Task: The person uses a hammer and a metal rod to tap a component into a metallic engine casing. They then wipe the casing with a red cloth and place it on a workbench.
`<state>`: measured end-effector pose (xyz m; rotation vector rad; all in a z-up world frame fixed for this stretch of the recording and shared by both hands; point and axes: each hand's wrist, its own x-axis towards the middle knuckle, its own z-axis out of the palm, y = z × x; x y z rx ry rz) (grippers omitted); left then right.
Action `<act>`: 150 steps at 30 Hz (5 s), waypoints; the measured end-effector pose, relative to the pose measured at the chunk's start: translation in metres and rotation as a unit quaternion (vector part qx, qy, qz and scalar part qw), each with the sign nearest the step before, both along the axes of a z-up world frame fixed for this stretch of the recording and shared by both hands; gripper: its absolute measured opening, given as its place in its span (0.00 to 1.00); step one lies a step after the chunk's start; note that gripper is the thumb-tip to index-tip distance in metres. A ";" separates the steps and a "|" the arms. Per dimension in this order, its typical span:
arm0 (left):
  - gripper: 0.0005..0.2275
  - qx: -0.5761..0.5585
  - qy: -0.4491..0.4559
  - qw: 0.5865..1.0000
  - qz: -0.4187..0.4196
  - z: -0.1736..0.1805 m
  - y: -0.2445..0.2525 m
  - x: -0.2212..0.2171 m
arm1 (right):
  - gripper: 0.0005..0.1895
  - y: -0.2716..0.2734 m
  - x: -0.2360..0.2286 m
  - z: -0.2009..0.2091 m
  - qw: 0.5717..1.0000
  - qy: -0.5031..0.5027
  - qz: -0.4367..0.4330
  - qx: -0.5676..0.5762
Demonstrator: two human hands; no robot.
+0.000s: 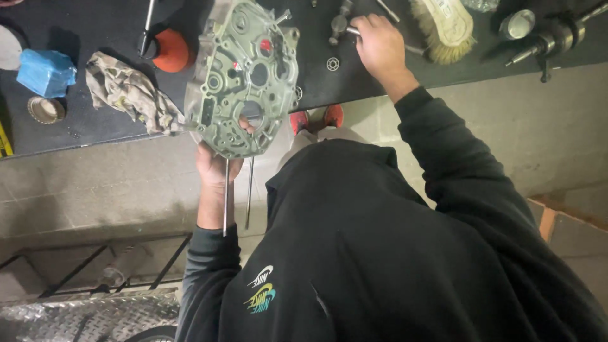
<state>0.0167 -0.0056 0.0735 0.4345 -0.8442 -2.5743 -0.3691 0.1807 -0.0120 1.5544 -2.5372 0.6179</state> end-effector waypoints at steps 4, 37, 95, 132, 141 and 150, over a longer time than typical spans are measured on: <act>0.40 -0.033 -0.026 0.999 -0.007 0.003 -0.003 0.004 | 0.14 -0.001 0.002 0.004 0.999 0.029 0.012 0.014; 0.36 -0.556 -0.018 0.804 -0.212 0.082 0.000 -0.068 | 0.38 0.086 0.151 0.151 0.484 -0.832 0.058 -0.264; 0.29 -0.754 0.050 0.557 -0.345 0.128 0.605 -0.749 | 0.16 0.731 -0.256 0.001 0.424 -0.716 -0.288 -0.474; 0.26 -0.616 -0.109 0.713 -0.316 0.146 0.594 -0.704 | 0.12 0.764 -0.422 0.089 0.959 -0.142 -0.175 -0.170; 0.27 -0.698 -0.101 0.609 -0.363 0.144 0.617 -0.733 | 0.11 0.768 -0.420 0.083 0.947 -0.188 -0.172 -0.194; 0.33 -0.749 -0.149 0.484 -0.429 0.172 0.624 -0.759 | 0.11 0.768 -0.421 0.073 0.944 -0.195 -0.173 -0.203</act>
